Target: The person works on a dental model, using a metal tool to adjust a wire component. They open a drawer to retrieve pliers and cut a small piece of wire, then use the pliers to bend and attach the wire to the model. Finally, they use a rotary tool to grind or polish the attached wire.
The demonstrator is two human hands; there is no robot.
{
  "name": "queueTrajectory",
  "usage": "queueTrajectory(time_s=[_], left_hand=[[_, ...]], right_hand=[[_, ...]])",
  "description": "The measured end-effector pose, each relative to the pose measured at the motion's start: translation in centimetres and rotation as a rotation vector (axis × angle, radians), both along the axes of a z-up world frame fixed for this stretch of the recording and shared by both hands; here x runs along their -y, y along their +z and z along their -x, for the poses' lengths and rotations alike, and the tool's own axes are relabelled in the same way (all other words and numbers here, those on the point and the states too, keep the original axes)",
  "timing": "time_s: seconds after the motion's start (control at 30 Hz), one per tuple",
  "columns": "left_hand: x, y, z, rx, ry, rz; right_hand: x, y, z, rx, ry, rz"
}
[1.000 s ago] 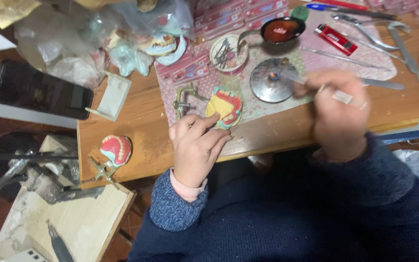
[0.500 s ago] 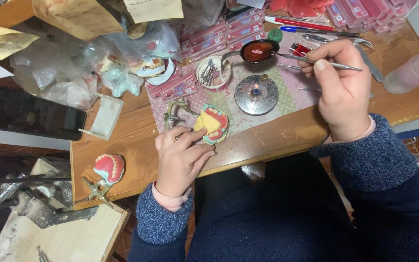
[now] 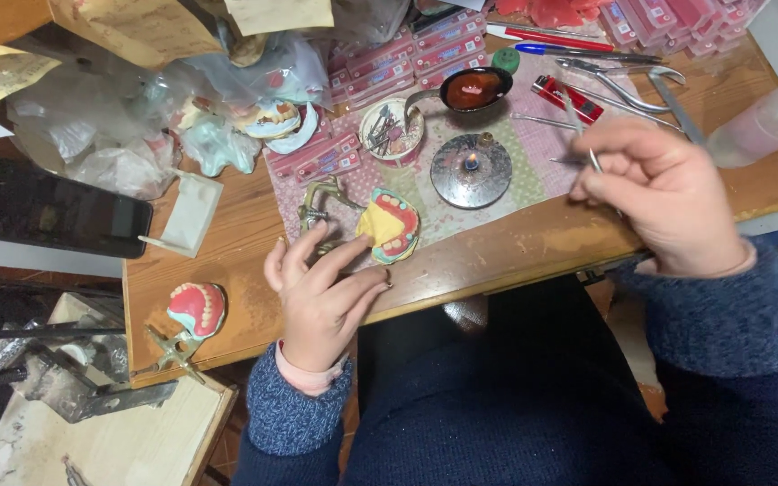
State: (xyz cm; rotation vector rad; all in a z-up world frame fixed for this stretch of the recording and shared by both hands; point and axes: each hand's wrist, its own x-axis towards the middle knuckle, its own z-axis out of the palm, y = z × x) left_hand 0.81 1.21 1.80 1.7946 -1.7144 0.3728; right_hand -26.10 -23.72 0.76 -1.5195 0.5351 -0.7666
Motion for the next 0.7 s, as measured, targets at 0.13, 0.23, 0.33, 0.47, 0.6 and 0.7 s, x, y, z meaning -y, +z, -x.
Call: queueTrajectory(time_s=[0.13, 0.23, 0.33, 0.47, 0.6, 0.7], left_hand=[[-0.3, 0.2, 0.2, -0.051, 0.030, 0.051], [-0.2, 0.9, 1.1, -0.160, 0.027, 0.086], [0.4, 1.7, 1.8, -0.321, 0.022, 0.102], [1.0, 1.0, 1.6, -0.526, -0.025, 0.071], [1.8, 0.4, 2.0, -0.947, -0.183, -0.078], [2.3, 0.2, 2.4, -1.015, -0.218, -0.137]], right_hand=[[0.0, -3.9, 0.3, -0.305, -0.232, 0.413], [-0.1, -4.3, 0.3, -0.462, -0.298, 0.818], [-0.9, -2.9, -0.7, -0.475, -0.270, 0.952], [-4.3, 0.0, -3.4, -0.322, -0.256, 1.104], [-7.7, 0.5, -5.5, 0.022, -0.015, 0.827], [-8.5, 0.8, -7.3, 0.042, 0.163, 0.583]])
